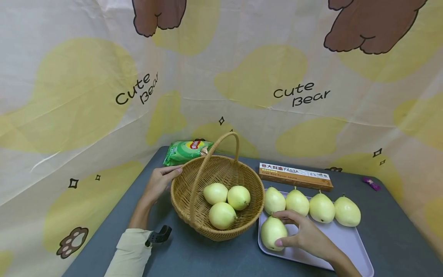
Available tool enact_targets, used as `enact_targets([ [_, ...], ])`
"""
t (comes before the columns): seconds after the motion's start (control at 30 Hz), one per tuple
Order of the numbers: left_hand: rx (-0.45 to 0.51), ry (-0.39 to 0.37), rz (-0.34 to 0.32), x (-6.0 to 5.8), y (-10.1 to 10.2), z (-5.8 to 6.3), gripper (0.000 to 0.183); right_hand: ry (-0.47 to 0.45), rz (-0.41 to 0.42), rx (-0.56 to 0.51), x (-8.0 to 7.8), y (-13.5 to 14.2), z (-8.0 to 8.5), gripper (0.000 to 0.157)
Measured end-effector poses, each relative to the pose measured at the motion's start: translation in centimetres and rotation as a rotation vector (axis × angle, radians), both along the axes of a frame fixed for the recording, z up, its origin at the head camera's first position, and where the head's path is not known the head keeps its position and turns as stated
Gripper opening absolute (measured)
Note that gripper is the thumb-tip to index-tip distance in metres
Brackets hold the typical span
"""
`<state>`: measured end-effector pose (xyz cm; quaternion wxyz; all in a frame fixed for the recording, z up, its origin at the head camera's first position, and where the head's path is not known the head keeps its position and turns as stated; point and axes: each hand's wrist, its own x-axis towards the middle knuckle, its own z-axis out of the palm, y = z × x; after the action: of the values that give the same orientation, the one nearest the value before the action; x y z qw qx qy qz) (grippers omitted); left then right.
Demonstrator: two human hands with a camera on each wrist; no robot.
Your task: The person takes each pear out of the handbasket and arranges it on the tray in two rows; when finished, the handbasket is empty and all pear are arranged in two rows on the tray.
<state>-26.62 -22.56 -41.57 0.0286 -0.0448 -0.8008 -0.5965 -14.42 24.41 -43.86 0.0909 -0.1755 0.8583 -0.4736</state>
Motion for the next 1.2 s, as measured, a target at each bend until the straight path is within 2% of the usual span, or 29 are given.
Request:
enact_targets([
  [0.3, 0.012, -0.001, -0.014, -0.1, 0.2, 0.0, 0.045, -0.042, 0.103, -0.040, 0.0, 0.6, -0.2, 0.061],
  [0.5, 0.015, -0.001, -0.013, -0.1, 0.2, 0.0, 0.045, -0.032, 0.146, -0.076, 0.2, 1.2, 0.0, 0.058],
  [0.9, 0.010, 0.007, -0.002, -0.2, 0.1, -0.2, 0.044, -0.002, 0.147, -0.036, 0.1, 2.0, 0.4, 0.062],
  [1.2, -0.002, 0.007, 0.007, -0.2, 0.0, -0.3, 0.044, 0.002, 0.193, -0.110, -0.2, 1.4, -0.4, 0.059],
])
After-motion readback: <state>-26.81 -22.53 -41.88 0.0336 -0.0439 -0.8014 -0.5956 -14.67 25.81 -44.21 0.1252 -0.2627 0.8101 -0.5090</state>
